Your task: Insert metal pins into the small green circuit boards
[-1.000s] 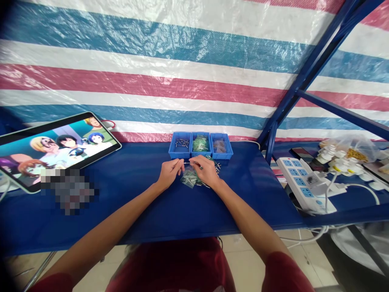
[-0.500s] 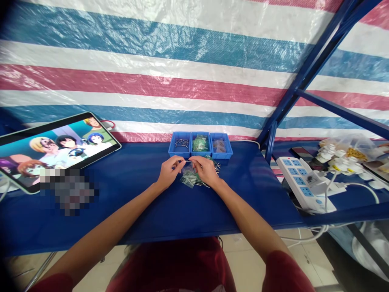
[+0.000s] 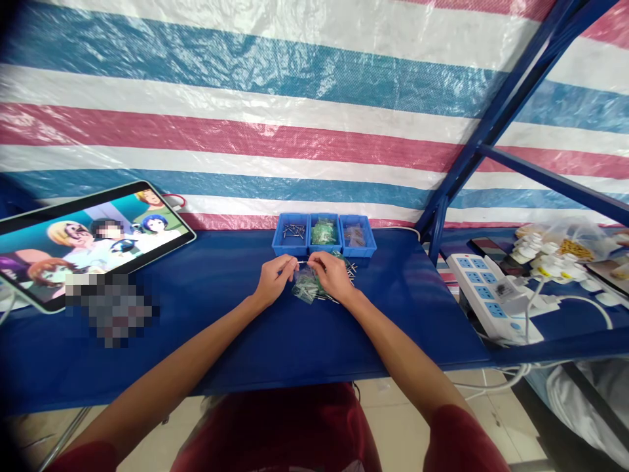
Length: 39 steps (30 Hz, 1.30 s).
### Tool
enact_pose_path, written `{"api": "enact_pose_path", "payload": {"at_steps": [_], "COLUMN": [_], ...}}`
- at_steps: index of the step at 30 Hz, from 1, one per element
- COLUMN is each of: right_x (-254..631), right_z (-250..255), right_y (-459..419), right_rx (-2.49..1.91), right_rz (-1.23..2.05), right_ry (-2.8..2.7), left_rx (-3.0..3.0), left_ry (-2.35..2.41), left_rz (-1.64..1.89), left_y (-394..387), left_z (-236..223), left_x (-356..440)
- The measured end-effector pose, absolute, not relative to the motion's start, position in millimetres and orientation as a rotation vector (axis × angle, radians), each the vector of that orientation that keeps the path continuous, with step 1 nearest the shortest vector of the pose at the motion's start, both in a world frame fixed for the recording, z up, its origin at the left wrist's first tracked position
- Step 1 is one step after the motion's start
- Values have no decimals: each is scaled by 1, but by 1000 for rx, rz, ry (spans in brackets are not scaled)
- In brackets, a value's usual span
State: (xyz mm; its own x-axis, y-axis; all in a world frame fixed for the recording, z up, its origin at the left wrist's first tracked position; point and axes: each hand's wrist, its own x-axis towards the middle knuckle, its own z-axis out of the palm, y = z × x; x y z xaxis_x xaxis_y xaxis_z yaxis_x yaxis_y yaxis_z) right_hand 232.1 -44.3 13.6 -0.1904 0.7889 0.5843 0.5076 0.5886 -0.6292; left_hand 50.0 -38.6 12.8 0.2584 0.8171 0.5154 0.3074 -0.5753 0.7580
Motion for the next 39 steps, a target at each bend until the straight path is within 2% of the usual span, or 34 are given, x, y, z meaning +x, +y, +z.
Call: {"api": "enact_pose_path", "payload": {"at_steps": [16, 39], "right_x": [232, 231], "right_z": [14, 8], "right_y": [-44, -42], "right_rx": [-1085, -1040], "right_rz": [360, 363], "right_ry": [-1906, -1902], "left_rx": [2093, 1837], "left_ry": [1028, 1005], "left_rz": [1356, 1462], "left_y": [-36, -35], "left_z": [9, 8], "left_x": [51, 53]}}
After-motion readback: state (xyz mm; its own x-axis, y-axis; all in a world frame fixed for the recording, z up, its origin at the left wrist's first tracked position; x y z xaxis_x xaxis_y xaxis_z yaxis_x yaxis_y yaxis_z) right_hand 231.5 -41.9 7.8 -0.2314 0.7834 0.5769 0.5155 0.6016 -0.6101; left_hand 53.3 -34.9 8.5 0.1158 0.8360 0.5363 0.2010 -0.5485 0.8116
